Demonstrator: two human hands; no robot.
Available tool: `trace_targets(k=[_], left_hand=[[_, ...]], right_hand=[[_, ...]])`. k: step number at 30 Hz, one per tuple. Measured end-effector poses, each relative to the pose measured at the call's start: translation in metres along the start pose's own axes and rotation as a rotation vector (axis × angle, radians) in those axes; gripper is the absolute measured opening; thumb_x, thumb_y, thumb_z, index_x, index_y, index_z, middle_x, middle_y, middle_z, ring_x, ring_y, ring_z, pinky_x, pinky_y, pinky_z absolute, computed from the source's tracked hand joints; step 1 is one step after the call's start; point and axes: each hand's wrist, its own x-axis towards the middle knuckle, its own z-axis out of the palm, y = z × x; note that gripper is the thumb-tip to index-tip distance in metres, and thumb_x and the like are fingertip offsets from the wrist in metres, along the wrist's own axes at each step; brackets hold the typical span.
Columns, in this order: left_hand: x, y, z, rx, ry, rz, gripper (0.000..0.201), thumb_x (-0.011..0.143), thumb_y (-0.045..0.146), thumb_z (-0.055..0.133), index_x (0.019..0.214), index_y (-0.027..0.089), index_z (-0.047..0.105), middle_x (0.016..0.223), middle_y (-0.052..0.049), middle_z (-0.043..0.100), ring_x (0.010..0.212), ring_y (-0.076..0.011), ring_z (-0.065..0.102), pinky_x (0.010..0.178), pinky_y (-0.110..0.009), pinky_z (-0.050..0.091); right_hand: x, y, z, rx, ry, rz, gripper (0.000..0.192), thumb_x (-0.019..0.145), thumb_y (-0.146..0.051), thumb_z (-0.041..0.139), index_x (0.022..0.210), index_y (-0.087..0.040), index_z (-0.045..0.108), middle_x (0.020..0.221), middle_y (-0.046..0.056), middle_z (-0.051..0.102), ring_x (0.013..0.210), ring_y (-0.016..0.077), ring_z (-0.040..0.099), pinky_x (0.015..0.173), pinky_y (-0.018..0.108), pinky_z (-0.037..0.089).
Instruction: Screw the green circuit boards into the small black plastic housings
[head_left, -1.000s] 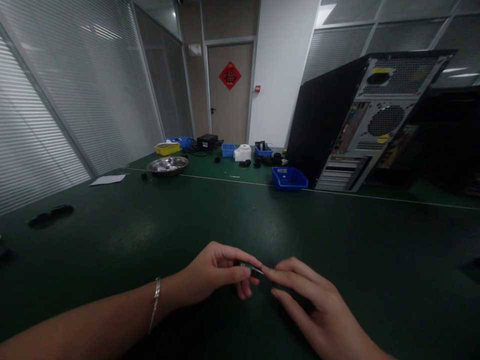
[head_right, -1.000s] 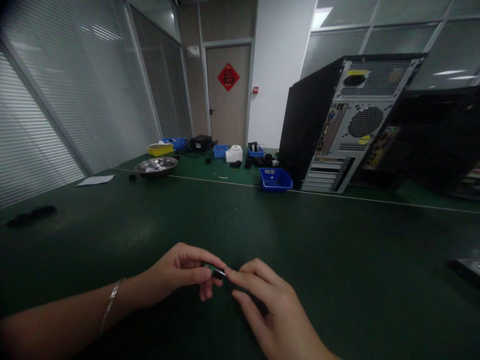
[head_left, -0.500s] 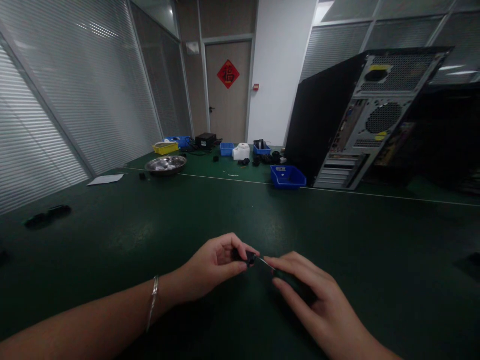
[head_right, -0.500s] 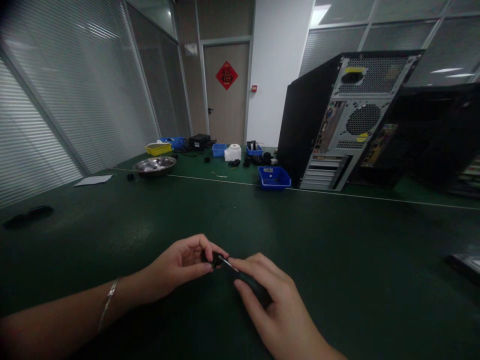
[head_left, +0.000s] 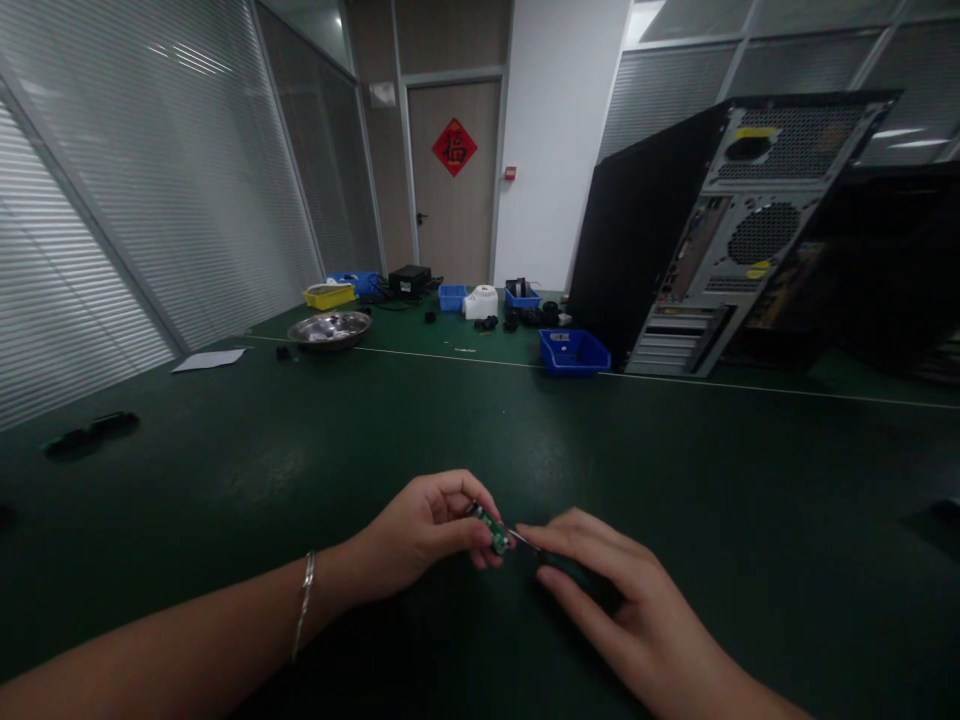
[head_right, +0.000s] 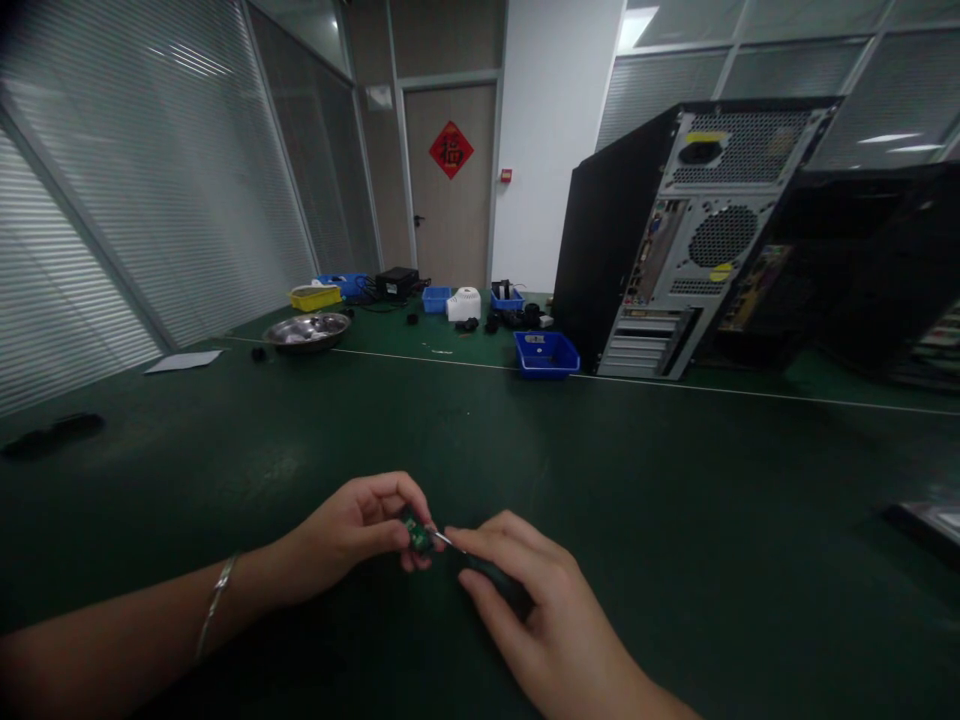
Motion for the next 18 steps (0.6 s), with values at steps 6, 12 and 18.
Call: trace_targets(k=[6, 12, 18], left_hand=[[0.0010, 0.0023, 0.0032, -0.064, 0.052, 0.007, 0.022, 0.090, 0.023, 0.058, 0.106, 0.017, 0.043, 0.106, -0.013, 0.068, 0.086, -0.0211, 0.070, 0.078, -0.040, 0.054], [-0.0022, 0.0054, 0.0037, 0.234, 0.078, 0.073, 0.029, 0.091, 0.022, 0.056, 0.120, 0.019, 0.057, 0.113, -0.008, 0.060, 0.093, -0.0154, 0.058, 0.080, -0.029, 0.047], [-0.0038, 0.0063, 0.0067, 0.263, 0.131, 0.039, 0.028, 0.086, 0.022, 0.062, 0.113, 0.019, 0.064, 0.098, -0.004, 0.065, 0.080, -0.0133, 0.057, 0.072, -0.026, 0.047]], right_hand=[[-0.0010, 0.0008, 0.0000, -0.058, -0.042, 0.020, 0.035, 0.094, -0.014, 0.052, 0.125, -0.028, 0.062, 0.102, 0.005, 0.064, 0.090, 0.0186, 0.064, 0.079, 0.030, 0.053], [-0.0023, 0.0009, 0.0006, -0.048, 0.015, 0.024, 0.036, 0.095, -0.015, 0.052, 0.127, -0.029, 0.059, 0.104, 0.004, 0.063, 0.094, 0.0176, 0.063, 0.080, 0.028, 0.052], [-0.0010, 0.0038, 0.0013, -0.079, 0.076, 0.033, 0.032, 0.094, -0.016, 0.053, 0.123, -0.026, 0.062, 0.103, 0.006, 0.063, 0.093, 0.0191, 0.063, 0.082, 0.031, 0.053]])
